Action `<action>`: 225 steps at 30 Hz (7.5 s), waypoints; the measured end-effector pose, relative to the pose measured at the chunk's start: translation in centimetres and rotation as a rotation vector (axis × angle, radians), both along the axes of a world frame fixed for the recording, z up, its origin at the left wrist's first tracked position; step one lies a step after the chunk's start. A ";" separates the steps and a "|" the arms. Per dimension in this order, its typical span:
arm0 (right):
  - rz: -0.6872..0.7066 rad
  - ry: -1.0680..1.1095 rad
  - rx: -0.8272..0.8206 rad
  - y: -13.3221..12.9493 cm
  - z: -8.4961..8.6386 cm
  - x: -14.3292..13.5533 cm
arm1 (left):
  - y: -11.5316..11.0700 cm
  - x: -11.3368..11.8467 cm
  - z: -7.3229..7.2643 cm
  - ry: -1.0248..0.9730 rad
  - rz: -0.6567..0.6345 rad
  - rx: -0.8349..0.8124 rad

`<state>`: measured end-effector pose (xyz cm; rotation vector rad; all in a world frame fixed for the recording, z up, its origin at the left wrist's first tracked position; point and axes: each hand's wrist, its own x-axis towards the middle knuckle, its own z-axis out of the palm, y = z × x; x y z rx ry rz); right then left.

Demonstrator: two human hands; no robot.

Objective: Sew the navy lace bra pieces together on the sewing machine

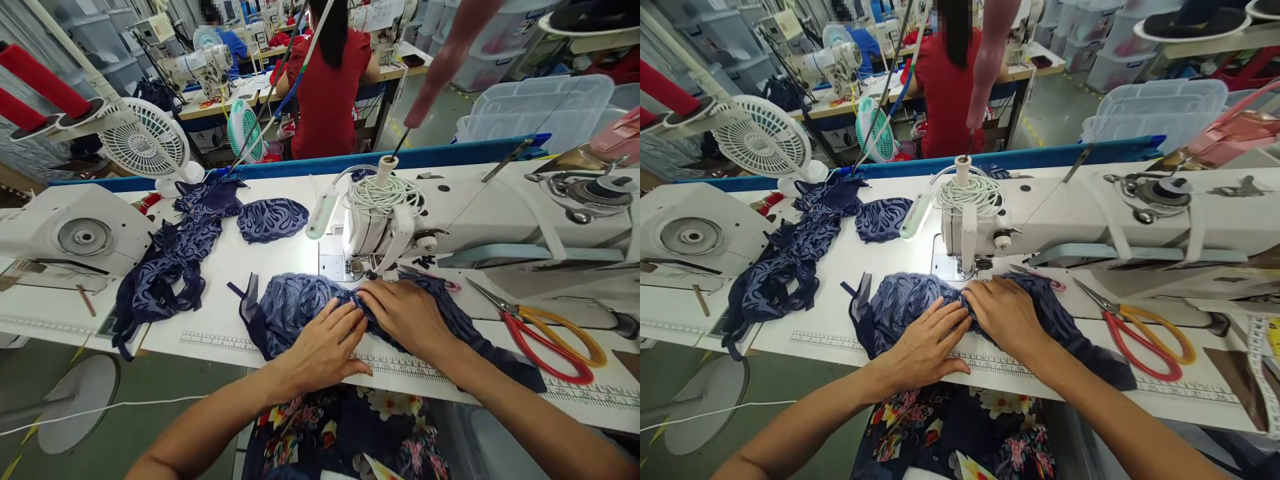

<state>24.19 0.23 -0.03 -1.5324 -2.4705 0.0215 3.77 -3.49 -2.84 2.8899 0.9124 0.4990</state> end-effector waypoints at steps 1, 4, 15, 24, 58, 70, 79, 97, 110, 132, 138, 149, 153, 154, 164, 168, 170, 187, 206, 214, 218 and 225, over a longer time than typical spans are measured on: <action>-0.049 -0.014 -0.090 0.7 -0.1 -0.6 | -0.2 0.2 -0.2 -0.004 -0.005 0.000; -0.140 -0.014 -0.293 2.5 -0.6 -1.4 | -0.9 0.3 -0.8 0.012 0.004 -0.020; -0.147 0.014 -0.317 3.2 -1.4 -1.3 | -1.6 -0.7 -0.4 0.074 0.011 -0.067; 0.009 0.139 -0.151 1.7 -1.3 0.1 | 0.2 -0.2 1.8 -0.090 0.077 -0.147; 0.179 0.172 0.099 0.8 -1.4 1.5 | 1.2 0.1 0.3 -0.067 0.208 0.061; -0.084 0.170 -0.325 3.8 -1.4 -1.5 | -0.9 0.4 -0.9 0.024 0.126 0.016; -0.079 0.236 -0.331 3.8 -1.2 -1.4 | -1.6 0.0 -0.8 0.020 0.151 -0.055; 0.038 0.293 -0.012 -0.1 -1.0 0.3 | 0.5 -0.1 2.3 -0.156 0.183 -0.197; 0.202 0.231 0.084 -0.9 -3.5 1.2 | 1.6 -0.6 -0.8 -0.078 0.311 -0.116; 0.217 0.202 0.032 -0.5 -4.1 1.9 | 1.6 -0.9 -0.7 0.006 0.368 -0.170; 0.216 0.192 0.024 -0.5 -4.1 2.0 | 1.5 -0.8 -0.3 0.023 0.332 -0.118; 0.229 0.168 0.053 -0.6 -3.9 2.2 | 1.4 -0.9 -0.7 0.027 0.316 -0.055; 0.242 0.153 0.072 -0.6 -3.7 2.2 | 1.4 -0.8 -0.6 0.015 0.324 -0.070; 0.241 0.155 0.074 -0.6 -3.7 2.1 | 1.4 -0.8 -0.6 0.007 0.330 -0.082; 0.240 0.132 0.047 -0.6 -4.2 2.2 | 1.5 -0.9 -0.9 -0.041 0.336 -0.148; 0.253 0.163 0.044 -0.5 -3.9 2.4 | 1.3 -0.9 -0.3 -0.049 0.331 -0.175; 0.238 0.170 0.078 -0.2 -3.6 2.8 | 1.5 -0.9 0.3 -0.055 0.335 -0.202; 0.482 0.326 -0.341 -6.2 5.9 -1.6 | 5.5 -1.7 3.5 -0.274 0.435 -0.014; 0.427 0.691 -0.661 2.0 3.1 -5.9 | 2.3 -6.1 2.6 -0.747 0.460 -0.380; 0.424 0.562 -0.545 1.2 3.1 -6.4 | 0.9 -7.4 5.4 -0.821 0.303 -0.814; 0.382 0.561 -0.557 1.2 3.9 -6.8 | 0.4 -7.1 5.8 -0.864 0.474 -0.792; 0.376 0.652 -0.800 1.9 3.7 -6.2 | -0.2 -7.6 5.1 -0.942 0.517 -0.904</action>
